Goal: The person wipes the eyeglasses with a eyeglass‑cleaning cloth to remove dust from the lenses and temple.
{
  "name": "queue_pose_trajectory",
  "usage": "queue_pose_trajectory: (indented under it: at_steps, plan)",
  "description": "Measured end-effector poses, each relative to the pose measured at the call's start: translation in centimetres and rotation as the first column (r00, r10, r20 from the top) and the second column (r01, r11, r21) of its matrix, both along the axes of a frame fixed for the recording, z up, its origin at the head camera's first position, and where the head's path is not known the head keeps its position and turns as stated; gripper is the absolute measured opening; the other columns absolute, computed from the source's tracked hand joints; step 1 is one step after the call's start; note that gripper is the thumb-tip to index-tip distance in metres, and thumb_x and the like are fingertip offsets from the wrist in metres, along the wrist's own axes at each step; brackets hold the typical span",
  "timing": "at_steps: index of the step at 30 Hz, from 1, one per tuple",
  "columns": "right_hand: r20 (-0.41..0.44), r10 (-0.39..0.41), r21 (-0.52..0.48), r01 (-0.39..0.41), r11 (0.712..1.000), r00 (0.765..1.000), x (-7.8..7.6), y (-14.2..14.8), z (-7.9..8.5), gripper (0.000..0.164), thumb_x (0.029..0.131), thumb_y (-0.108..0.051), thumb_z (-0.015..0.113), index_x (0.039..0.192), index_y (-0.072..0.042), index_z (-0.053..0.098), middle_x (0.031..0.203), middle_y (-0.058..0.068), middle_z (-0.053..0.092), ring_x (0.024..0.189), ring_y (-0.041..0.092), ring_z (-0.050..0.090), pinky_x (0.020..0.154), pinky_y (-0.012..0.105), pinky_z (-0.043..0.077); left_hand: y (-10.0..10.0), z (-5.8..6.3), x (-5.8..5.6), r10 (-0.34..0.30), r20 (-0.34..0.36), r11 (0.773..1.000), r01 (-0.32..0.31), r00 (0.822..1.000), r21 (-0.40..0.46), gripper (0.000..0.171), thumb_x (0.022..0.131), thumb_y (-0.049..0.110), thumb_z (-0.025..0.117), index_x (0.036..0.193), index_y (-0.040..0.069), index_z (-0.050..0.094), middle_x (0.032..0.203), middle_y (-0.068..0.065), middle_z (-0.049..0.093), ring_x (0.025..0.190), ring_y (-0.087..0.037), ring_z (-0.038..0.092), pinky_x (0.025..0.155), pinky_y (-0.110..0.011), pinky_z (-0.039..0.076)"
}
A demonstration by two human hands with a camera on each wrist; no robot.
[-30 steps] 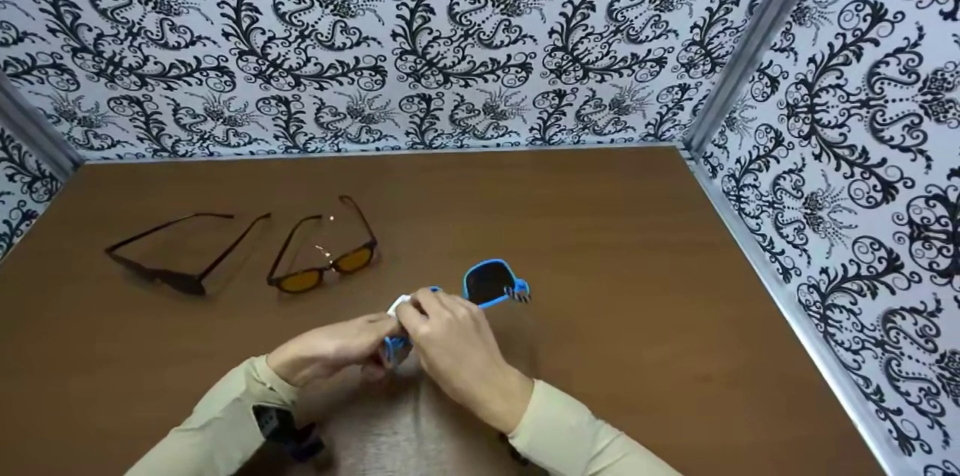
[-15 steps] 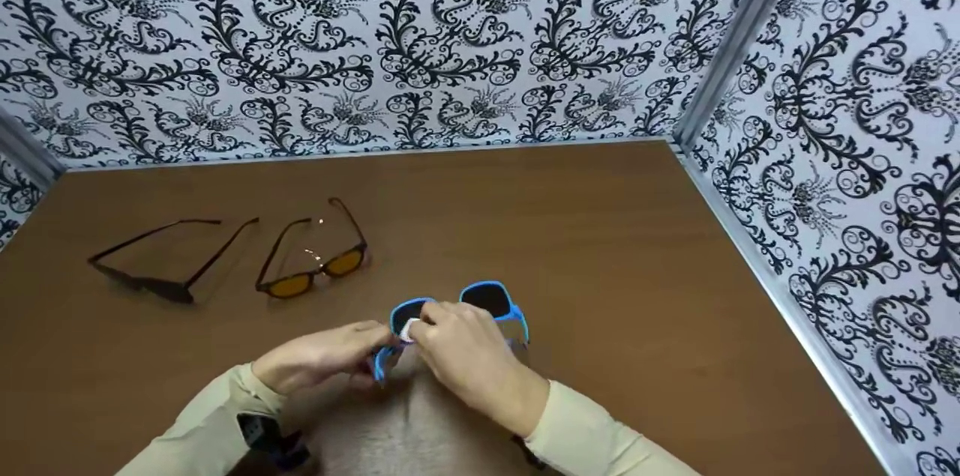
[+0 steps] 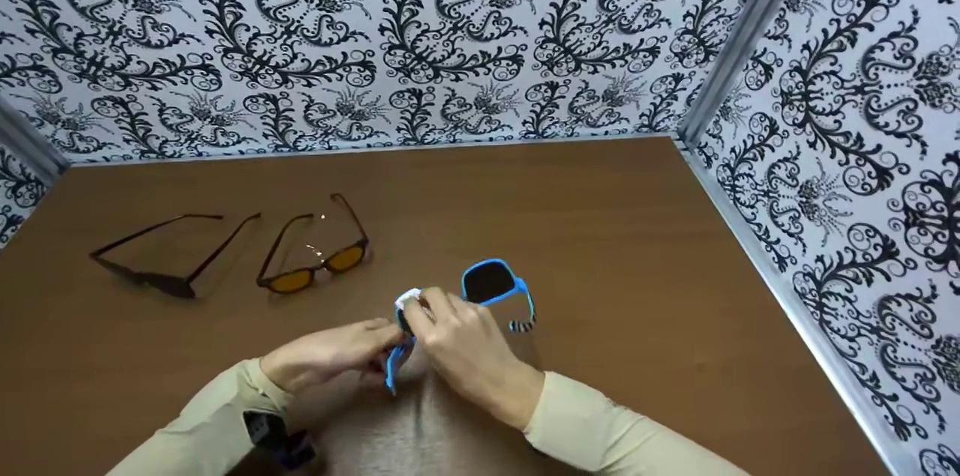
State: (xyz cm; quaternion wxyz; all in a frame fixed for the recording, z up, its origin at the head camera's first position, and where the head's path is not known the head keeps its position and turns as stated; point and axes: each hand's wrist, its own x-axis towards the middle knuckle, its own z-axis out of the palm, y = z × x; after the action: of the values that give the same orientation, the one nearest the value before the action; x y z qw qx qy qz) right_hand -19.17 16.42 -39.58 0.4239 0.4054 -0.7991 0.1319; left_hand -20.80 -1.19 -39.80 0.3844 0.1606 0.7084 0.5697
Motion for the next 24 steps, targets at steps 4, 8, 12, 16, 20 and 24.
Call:
queue_pose_trajectory:
  at_steps: [4, 8, 12, 16, 20, 24]
  plan:
    - [0.175, 0.124, -0.022, -0.122, 0.992, 0.977, 0.0, 0.3, 0.1, 0.013, 0.094, -0.002, 0.056, 0.097, -0.003, 0.069, 0.091, 0.006, 0.065, 0.074, 0.016, 0.064, 0.059, 0.025, 0.053, 0.1, -0.1, -0.1, -0.003, 0.0, 0.999, 0.003, 1.0, 0.036, 0.022, 0.09, 0.008, 0.038, 0.068, 0.011, 0.042, 0.053, 0.0, 0.038, 0.046, -0.008, 0.034, 0.046, -0.021, 0.027]
    - [0.363, 0.264, -0.136, -0.23, 0.964, 0.893, 0.0, 1.1, 0.2, 0.023, 0.08, 0.008, 0.071, 0.1, -0.003, 0.07, 0.095, 0.004, 0.068, 0.082, 0.015, 0.066, 0.071, 0.023, 0.053, 0.0, -0.5, -0.2, -0.022, -0.007, 0.998, 0.022, 1.0, 0.065, 0.018, 0.092, 0.009, 0.039, 0.074, 0.011, 0.045, 0.055, 0.0, 0.04, 0.047, -0.008, 0.035, 0.048, -0.021, 0.029]
    - [0.416, 0.249, -0.118, -0.219, 0.969, 0.875, 0.1, 1.7, 0.1, 0.028, 0.075, 0.01, 0.072, 0.099, -0.005, 0.071, 0.094, 0.001, 0.068, 0.079, 0.012, 0.065, 0.069, 0.021, 0.052, -0.2, -0.9, -0.4, -0.032, -0.002, 0.997, 0.032, 0.999, 0.07, 0.02, 0.092, 0.01, 0.041, 0.072, 0.011, 0.045, 0.055, 0.0, 0.04, 0.047, -0.008, 0.037, 0.047, -0.021, 0.03]
    - [0.353, 0.11, 0.009, -0.121, 0.993, 0.929, 0.5, 2.0, -0.3, 0.028, 0.073, 0.007, 0.072, 0.096, -0.009, 0.071, 0.088, -0.002, 0.064, 0.071, 0.009, 0.061, 0.06, 0.021, 0.05, -0.3, -1.1, -0.4, 0.007, 0.0, 0.999, -0.007, 1.0, 0.048, 0.02, 0.09, 0.009, 0.04, 0.071, 0.011, 0.044, 0.055, 0.0, 0.042, 0.046, -0.008, 0.038, 0.046, -0.02, 0.032]
    - [0.274, 0.027, 0.036, -0.038, 0.999, 0.961, 0.7, 2.4, -0.7, 0.025, 0.072, 0.005, 0.074, 0.092, -0.009, 0.069, 0.085, -0.002, 0.062, 0.069, 0.011, 0.06, 0.055, 0.025, 0.05, -0.3, -1.3, -0.2, 0.08, 0.001, 0.996, -0.08, 0.997, 0.024, 0.021, 0.088, 0.009, 0.04, 0.068, 0.011, 0.044, 0.053, 0.001, 0.042, 0.044, -0.008, 0.039, 0.044, -0.02, 0.034]
    - [0.243, 0.002, -0.019, 0.003, 1.0, 0.97, 0.5, 3.1, -0.8, 0.018, 0.078, 0.0, 0.073, 0.093, -0.009, 0.068, 0.09, -0.002, 0.063, 0.071, 0.012, 0.062, 0.057, 0.027, 0.052, -0.4, -1.8, 0.1, 0.152, 0.024, 0.988, -0.152, 0.988, 0.019, 0.024, 0.087, 0.01, 0.04, 0.064, 0.012, 0.045, 0.052, 0.002, 0.041, 0.043, -0.007, 0.038, 0.042, -0.019, 0.033]
